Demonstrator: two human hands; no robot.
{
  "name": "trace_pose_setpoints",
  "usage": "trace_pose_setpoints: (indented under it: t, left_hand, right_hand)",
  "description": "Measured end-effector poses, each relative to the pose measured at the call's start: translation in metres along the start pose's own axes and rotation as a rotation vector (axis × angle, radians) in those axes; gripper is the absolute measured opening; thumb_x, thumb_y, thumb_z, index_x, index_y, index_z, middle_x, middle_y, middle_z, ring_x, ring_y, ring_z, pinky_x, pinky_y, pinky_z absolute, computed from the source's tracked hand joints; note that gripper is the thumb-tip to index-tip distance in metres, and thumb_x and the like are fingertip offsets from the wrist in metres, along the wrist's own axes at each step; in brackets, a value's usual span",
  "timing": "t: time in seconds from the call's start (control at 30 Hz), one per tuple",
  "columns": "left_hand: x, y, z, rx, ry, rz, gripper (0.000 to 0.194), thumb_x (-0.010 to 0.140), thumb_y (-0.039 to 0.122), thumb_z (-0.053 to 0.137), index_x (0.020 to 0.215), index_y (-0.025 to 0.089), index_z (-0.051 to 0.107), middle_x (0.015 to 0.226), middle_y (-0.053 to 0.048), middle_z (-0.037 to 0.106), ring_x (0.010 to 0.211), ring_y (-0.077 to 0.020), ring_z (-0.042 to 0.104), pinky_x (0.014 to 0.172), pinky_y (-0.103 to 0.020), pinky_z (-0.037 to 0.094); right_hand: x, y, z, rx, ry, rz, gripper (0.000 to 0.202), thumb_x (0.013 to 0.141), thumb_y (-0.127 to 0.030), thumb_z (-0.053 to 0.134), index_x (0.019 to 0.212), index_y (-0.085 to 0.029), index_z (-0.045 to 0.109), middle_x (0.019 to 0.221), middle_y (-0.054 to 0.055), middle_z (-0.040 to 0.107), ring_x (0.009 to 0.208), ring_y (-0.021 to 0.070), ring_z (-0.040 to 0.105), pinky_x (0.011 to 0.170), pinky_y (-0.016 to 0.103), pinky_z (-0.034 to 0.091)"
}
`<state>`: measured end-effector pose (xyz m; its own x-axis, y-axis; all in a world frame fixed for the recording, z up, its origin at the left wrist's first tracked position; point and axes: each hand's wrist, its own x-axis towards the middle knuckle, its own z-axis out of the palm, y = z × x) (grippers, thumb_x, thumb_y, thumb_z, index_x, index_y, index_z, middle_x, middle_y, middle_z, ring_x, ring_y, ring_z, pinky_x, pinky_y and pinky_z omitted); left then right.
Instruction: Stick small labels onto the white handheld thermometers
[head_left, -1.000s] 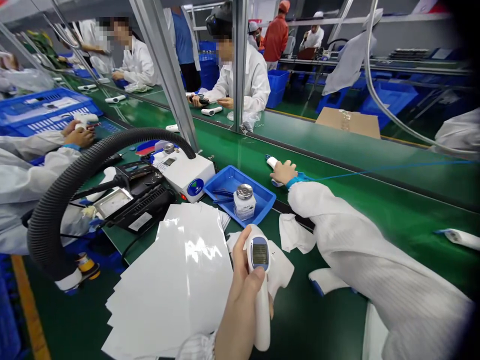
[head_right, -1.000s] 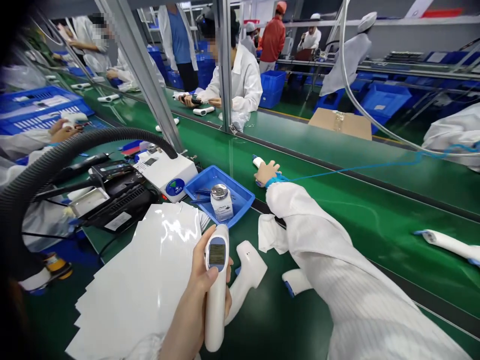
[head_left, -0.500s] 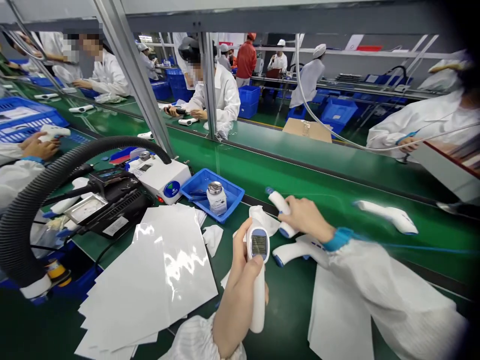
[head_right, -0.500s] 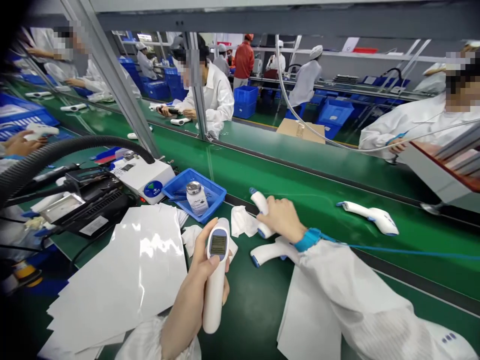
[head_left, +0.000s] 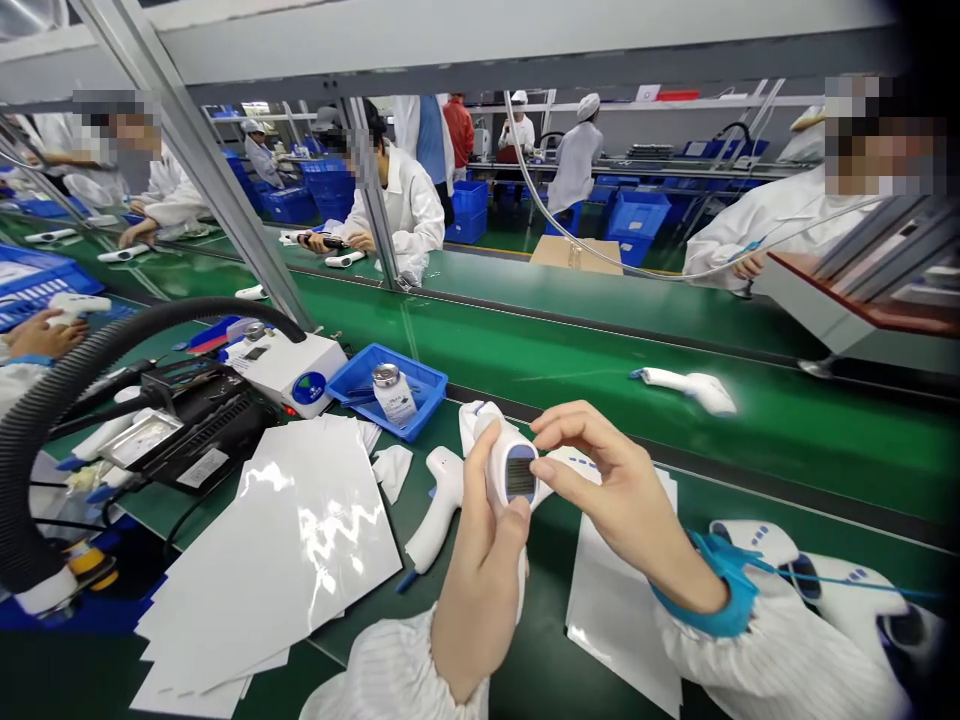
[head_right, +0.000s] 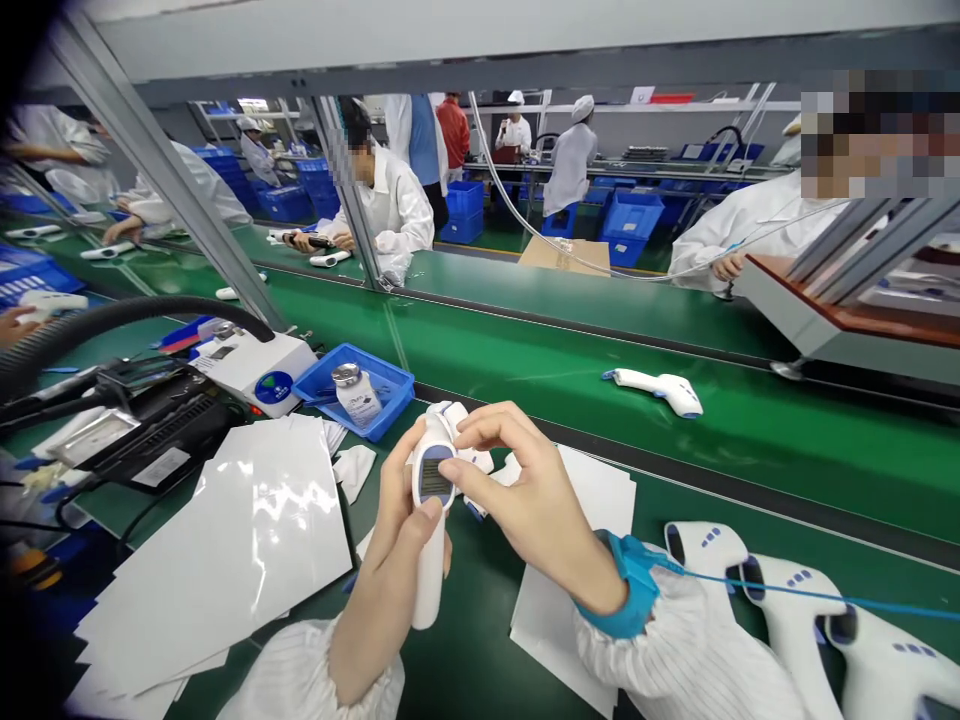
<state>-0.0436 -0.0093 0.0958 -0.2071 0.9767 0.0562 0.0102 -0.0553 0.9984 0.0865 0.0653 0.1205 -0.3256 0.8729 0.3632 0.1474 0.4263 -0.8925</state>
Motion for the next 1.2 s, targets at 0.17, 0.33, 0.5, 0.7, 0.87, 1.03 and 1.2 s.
trace_pose_setpoints:
  t: [0.17,0.33,0.5,0.7,0.87,1.03,1.2]
  left_hand:
    - [-0.007,0.002,0.011,0.022,-0.065,-0.072,0.052,0.096,0.040,0.041,0.146,0.037,0.027,0.152,-0.004,0.032,0.136,-0.0293,0.036,0.106,-0.047,0.042]
    - [-0.010,0.007,0.016,-0.006,-0.089,-0.108,0.051,0.096,0.042,0.040,0.145,0.036,0.028,0.152,-0.004,0.032,0.140,-0.0285,0.031,0.110,-0.047,0.038]
    - [-0.011,0.009,0.018,-0.020,-0.093,-0.108,0.051,0.096,0.040,0.042,0.145,0.037,0.028,0.151,-0.004,0.034,0.140,-0.0279,0.030,0.110,-0.046,0.038]
    - [-0.013,0.008,0.018,-0.016,-0.098,-0.112,0.049,0.096,0.041,0.040,0.144,0.037,0.029,0.151,-0.003,0.033,0.140,-0.0280,0.029,0.111,-0.046,0.036]
    - [-0.014,0.007,0.018,-0.051,-0.110,-0.110,0.048,0.097,0.042,0.040,0.143,0.042,0.028,0.153,0.002,0.030,0.143,-0.0251,0.024,0.116,-0.045,0.028]
    - [-0.014,0.008,0.018,-0.053,-0.112,-0.094,0.046,0.097,0.041,0.040,0.141,0.045,0.028,0.153,0.005,0.029,0.143,-0.0226,0.023,0.117,-0.042,0.024]
    - [-0.013,0.008,0.018,-0.020,-0.108,-0.082,0.046,0.097,0.040,0.039,0.141,0.046,0.027,0.154,0.006,0.027,0.143,-0.0217,0.023,0.118,-0.040,0.023]
  right_hand:
    - [-0.016,-0.006,-0.005,-0.046,0.077,-0.028,0.012,0.082,-0.019,0.066,0.072,-0.022,0.061,0.089,0.001,0.060,0.088,0.0154,0.058,0.080,0.030,0.047]
    - [-0.024,-0.012,-0.008,0.016,0.098,-0.019,0.012,0.081,-0.016,0.066,0.077,-0.023,0.057,0.076,-0.003,0.062,0.073,0.0130,0.059,0.069,0.027,0.048]
    - [-0.023,-0.017,-0.003,-0.029,0.193,0.007,0.019,0.076,-0.013,0.070,0.083,-0.023,0.056,0.074,-0.005,0.062,0.066,0.0104,0.057,0.062,0.024,0.048]
    - [-0.023,-0.020,-0.001,-0.064,0.196,0.023,0.016,0.078,-0.014,0.068,0.083,-0.022,0.055,0.072,-0.003,0.061,0.066,0.0117,0.059,0.061,0.025,0.050]
    - [-0.025,-0.022,0.000,-0.094,0.211,0.026,0.015,0.078,-0.015,0.067,0.083,-0.023,0.055,0.073,-0.003,0.062,0.065,0.0125,0.059,0.062,0.026,0.051]
    - [-0.023,-0.024,0.001,-0.102,0.208,0.021,0.017,0.077,-0.013,0.067,0.083,-0.023,0.055,0.071,-0.003,0.062,0.064,0.0119,0.060,0.062,0.026,0.051]
    - [-0.023,-0.025,0.002,-0.123,0.215,0.016,0.018,0.077,-0.012,0.068,0.083,-0.023,0.055,0.071,-0.004,0.062,0.065,0.0119,0.060,0.062,0.026,0.051]
